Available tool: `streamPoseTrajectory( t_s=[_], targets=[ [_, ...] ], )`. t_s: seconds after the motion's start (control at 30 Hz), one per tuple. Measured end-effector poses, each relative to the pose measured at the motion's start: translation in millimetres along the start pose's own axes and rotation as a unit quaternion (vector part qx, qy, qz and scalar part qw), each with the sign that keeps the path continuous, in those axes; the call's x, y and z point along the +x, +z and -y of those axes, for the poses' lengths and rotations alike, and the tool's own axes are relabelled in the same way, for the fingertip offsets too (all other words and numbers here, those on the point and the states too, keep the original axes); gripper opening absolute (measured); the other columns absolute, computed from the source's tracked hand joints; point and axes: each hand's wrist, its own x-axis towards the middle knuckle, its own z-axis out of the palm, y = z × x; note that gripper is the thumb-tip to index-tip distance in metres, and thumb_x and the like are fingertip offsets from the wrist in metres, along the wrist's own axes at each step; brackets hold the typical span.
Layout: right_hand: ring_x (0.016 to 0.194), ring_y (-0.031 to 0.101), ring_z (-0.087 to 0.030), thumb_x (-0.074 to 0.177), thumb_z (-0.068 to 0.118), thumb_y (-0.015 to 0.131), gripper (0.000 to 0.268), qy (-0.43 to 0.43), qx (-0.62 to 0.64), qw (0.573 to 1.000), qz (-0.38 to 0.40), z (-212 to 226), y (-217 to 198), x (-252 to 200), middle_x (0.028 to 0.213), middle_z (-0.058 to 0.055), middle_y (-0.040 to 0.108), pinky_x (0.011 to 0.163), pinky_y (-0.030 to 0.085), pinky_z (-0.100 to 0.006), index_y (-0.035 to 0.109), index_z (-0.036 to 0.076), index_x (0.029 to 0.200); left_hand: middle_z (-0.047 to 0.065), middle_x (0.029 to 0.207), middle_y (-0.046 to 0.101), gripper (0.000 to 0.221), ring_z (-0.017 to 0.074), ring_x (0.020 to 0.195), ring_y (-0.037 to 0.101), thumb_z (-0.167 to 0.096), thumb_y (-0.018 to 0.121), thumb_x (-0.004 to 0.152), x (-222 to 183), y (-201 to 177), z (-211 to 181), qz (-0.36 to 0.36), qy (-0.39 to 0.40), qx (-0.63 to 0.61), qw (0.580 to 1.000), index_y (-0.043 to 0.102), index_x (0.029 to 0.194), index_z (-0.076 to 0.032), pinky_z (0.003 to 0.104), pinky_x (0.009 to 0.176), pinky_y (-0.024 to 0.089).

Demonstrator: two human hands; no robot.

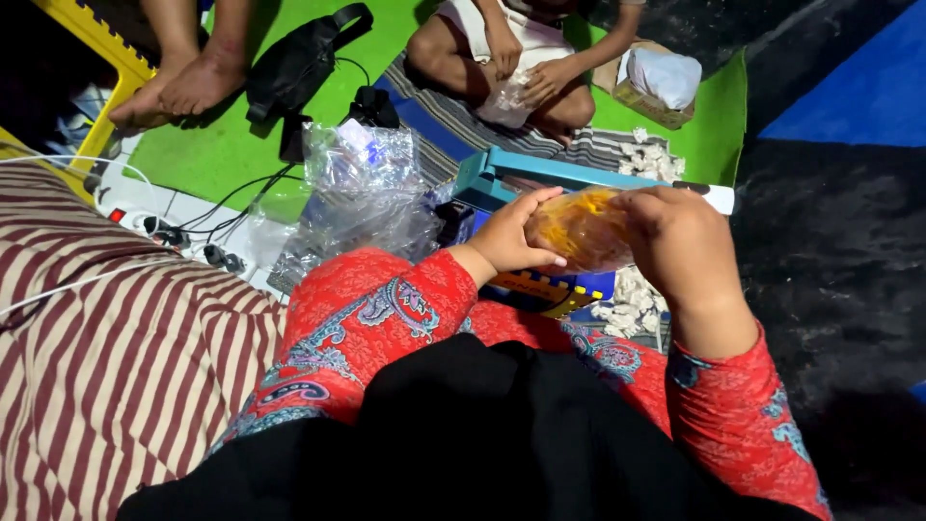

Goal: Manually filling plastic bags with yellow snacks and sealing them using an impulse sealer.

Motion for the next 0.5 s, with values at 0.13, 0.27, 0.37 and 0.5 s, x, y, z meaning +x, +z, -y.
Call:
streamPoseTrajectory(
  t_s=[0.13, 0.27, 0.37, 0.5],
  targets=[
    [0.091, 0.073, -0.024, 0.094, 0.039, 0.070, 0.015, 0.006, -0.111, 0.994, 0.003, 8.4, 22.7, 9.6, 0.095, 0.005, 0.074, 0.074, 0.062, -0.039, 0.076, 0.032, 0.105, 0.010, 0.137, 0.063, 0.114, 0.0325, 0.132, 0.059, -0.043, 0.103, 0.054, -0.9, -0.6, -2.2, 0.022, 0.019, 0.011, 0.999, 0.049, 0.153, -0.026, 0.043, 0.115, 0.047],
    [0.082, 0.074, -0.036, 0.095, 0.033, 0.064, 0.023, 0.042, -0.104, 0.988, 0.111, 14.2, 30.3, 21.4, 0.083, -0.008, 0.075, 0.071, 0.062, -0.051, 0.080, 0.019, 0.104, 0.016, 0.133, 0.064, 0.110, 0.0377, 0.129, 0.060, -0.037, 0.102, 0.057, -1.7, -3.0, -7.6, 0.038, 0.037, 0.025, 0.998, 0.049, 0.153, -0.023, 0.047, 0.113, 0.048],
    [0.083, 0.075, -0.042, 0.093, 0.032, 0.064, 0.025, 0.058, -0.083, 0.982, 0.162, 32.7, 0.5, 28.7, 0.083, -0.013, 0.077, 0.073, 0.061, -0.055, 0.081, 0.017, 0.105, 0.016, 0.133, 0.064, 0.109, 0.0379, 0.129, 0.060, -0.036, 0.101, 0.057, -3.3, -2.8, -6.3, 0.029, 0.046, 0.026, 0.998, 0.050, 0.152, -0.022, 0.046, 0.113, 0.048],
    [0.087, 0.074, -0.044, 0.085, 0.034, 0.071, 0.028, 0.048, -0.036, 0.980, 0.187, 52.9, -16.3, 37.3, 0.086, -0.014, 0.077, 0.078, 0.061, -0.055, 0.082, 0.018, 0.105, 0.014, 0.140, 0.060, 0.113, 0.0366, 0.132, 0.059, -0.041, 0.102, 0.055, -0.1, -10.0, -12.4, 0.017, 0.060, 0.011, 0.998, 0.049, 0.153, -0.023, 0.047, 0.115, 0.046]
  ],
)
